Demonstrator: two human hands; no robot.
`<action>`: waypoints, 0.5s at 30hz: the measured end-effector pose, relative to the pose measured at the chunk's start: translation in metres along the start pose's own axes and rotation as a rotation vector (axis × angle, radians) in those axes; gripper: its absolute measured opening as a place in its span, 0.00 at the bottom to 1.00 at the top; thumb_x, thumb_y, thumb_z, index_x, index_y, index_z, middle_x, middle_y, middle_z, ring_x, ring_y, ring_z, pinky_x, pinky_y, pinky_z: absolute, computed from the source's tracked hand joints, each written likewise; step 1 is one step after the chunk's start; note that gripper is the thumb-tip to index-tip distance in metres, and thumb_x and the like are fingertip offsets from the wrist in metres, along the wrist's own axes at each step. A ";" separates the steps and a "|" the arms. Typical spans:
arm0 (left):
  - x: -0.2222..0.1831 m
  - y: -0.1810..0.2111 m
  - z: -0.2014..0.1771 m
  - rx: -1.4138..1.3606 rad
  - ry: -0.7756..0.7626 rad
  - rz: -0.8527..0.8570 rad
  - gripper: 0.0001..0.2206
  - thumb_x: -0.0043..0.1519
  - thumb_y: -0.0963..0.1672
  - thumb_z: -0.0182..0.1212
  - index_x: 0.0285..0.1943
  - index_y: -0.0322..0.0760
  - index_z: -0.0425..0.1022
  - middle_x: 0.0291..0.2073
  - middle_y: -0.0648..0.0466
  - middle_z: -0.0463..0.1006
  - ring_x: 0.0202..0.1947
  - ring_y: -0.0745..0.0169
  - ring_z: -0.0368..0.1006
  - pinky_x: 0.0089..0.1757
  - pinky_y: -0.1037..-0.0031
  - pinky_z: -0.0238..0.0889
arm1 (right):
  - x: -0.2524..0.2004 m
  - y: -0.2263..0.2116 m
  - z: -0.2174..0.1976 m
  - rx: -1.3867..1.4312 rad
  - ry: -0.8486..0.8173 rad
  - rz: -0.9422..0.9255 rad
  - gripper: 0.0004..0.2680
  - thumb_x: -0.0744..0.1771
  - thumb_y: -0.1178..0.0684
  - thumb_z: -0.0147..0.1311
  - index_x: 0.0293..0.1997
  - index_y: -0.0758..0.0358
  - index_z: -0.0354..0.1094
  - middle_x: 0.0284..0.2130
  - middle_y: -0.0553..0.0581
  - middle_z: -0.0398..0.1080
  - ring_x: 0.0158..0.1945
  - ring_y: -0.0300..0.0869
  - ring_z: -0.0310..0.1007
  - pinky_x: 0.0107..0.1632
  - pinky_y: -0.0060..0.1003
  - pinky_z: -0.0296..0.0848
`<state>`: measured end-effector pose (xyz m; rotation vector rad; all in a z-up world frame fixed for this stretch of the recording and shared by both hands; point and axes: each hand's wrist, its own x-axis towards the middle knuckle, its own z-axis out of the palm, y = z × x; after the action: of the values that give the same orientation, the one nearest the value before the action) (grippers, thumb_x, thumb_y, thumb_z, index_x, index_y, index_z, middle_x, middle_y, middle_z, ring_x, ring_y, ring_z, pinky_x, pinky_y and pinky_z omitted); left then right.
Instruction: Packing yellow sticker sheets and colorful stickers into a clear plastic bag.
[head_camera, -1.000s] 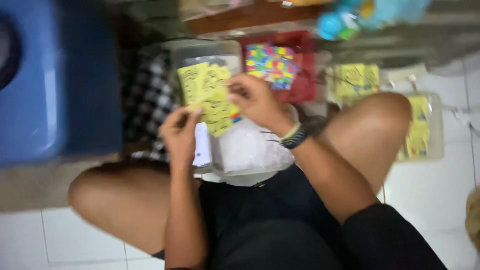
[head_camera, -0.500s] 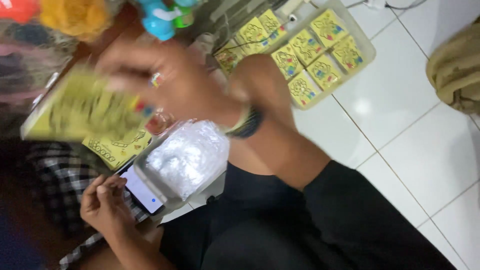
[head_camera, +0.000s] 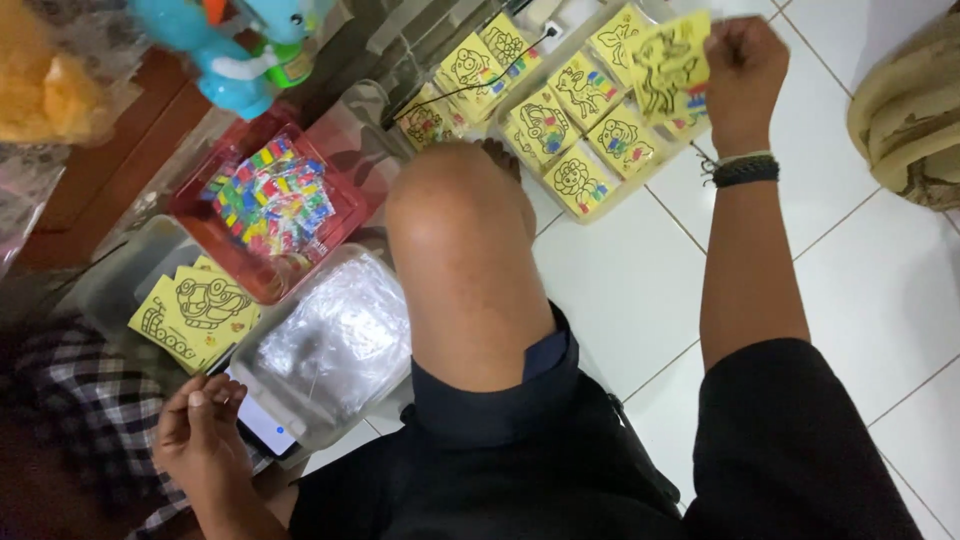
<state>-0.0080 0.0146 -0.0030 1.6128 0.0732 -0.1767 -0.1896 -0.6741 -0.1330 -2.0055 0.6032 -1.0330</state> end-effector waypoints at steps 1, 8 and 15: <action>-0.001 0.001 0.002 0.006 -0.004 -0.001 0.05 0.73 0.41 0.55 0.54 0.37 0.74 0.39 0.53 0.75 0.42 0.69 0.74 0.51 0.76 0.76 | -0.008 0.016 0.002 0.000 0.003 0.006 0.05 0.70 0.74 0.54 0.46 0.74 0.69 0.36 0.57 0.70 0.37 0.40 0.64 0.45 0.34 0.71; -0.012 0.015 0.028 0.237 -0.009 -0.120 0.08 0.74 0.40 0.51 0.58 0.30 0.68 0.47 0.48 0.75 0.46 0.62 0.72 0.57 0.68 0.71 | -0.046 0.108 0.038 -0.340 -0.058 0.243 0.05 0.66 0.67 0.58 0.41 0.65 0.76 0.34 0.55 0.77 0.34 0.41 0.75 0.38 0.33 0.78; -0.015 0.016 0.044 0.408 -0.020 -0.161 0.10 0.73 0.38 0.51 0.61 0.22 0.68 0.47 0.42 0.76 0.48 0.55 0.73 0.55 0.68 0.69 | -0.077 0.102 0.076 -0.692 -0.519 0.654 0.24 0.67 0.59 0.56 0.73 0.46 0.56 0.65 0.59 0.64 0.65 0.55 0.62 0.65 0.57 0.62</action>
<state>-0.0232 -0.0287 0.0132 2.0127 0.1596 -0.3490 -0.1753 -0.6479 -0.2785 -2.2526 1.3167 0.1272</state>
